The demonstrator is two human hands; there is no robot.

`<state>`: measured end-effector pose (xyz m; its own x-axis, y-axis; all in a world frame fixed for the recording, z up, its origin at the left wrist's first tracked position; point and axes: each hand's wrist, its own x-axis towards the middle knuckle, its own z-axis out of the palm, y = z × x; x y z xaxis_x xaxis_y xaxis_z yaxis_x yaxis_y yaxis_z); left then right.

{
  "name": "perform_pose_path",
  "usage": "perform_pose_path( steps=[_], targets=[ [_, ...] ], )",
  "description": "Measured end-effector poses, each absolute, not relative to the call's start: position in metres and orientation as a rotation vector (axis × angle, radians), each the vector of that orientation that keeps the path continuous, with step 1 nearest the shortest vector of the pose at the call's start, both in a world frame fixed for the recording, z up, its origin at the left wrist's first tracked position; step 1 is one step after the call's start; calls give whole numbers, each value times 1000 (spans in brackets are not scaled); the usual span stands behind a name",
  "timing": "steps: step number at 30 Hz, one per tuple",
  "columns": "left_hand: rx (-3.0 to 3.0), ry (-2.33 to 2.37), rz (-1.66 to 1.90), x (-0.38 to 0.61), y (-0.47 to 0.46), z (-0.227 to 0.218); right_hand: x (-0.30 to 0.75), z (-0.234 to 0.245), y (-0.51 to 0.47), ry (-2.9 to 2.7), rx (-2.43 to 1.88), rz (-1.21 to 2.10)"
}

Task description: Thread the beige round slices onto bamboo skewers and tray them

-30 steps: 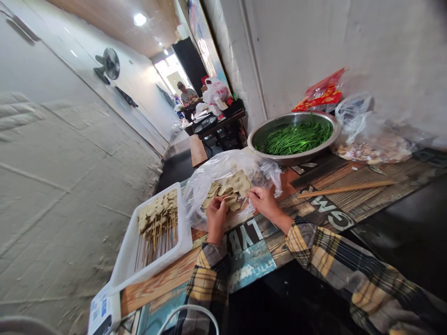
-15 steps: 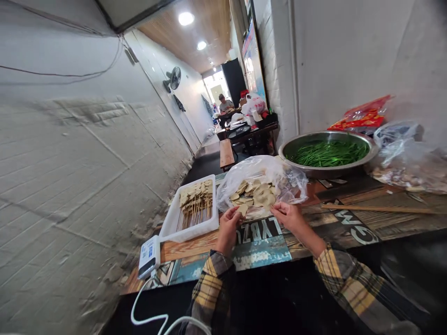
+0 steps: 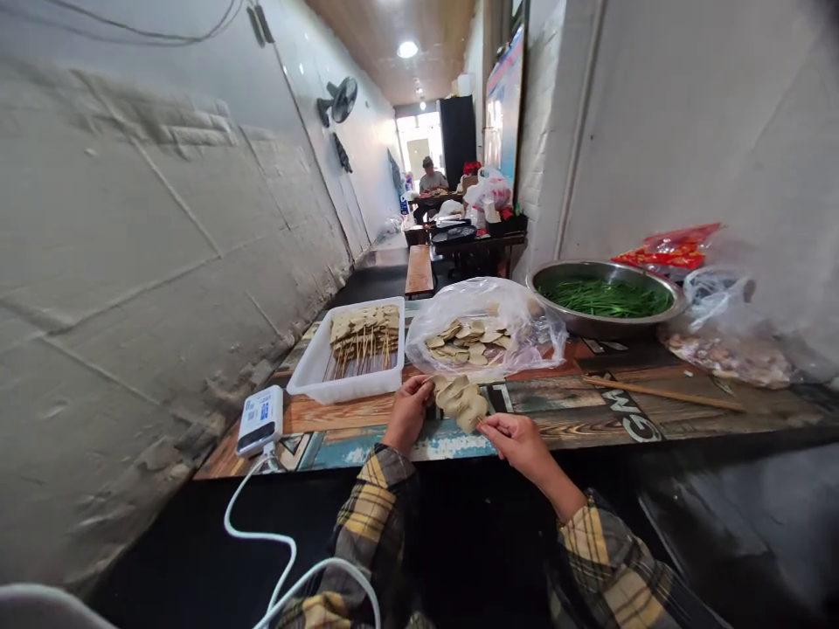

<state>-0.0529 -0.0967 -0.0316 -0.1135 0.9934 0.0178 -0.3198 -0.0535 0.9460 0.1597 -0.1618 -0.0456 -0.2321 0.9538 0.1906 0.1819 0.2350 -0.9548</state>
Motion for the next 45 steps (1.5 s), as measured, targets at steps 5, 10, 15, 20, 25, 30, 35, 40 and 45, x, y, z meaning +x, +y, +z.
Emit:
perform_pose_path(
  steps=[5,10,15,20,25,30,35,40,45],
  targets=[
    [794,914,1511,-54,-98,-36,162,-47,-163,-1731,-1177,1111],
    [750,878,1547,-54,-101,-38,163,-47,-165,-1775,-1238,1097],
    [734,890,1532,-53,-102,-36,163,-47,-167,-1819,-1264,1051],
    [730,900,1524,-52,-103,-35,161,-43,-170,-1845,-1276,979],
    [754,917,1537,-52,-104,-34,161,-42,-170,-1874,-1286,976],
    [775,908,1542,-52,-104,-36,160,-42,-169,-1862,-1290,976],
    [803,971,1552,-47,-96,-29,160,-44,-168,-1612,-1235,1105],
    [841,918,1500,-10,-69,-4,179,-33,-157,-1235,-1236,1121],
    [839,759,1448,71,-53,25,228,-21,-150,-1115,-1307,855]
  ],
)
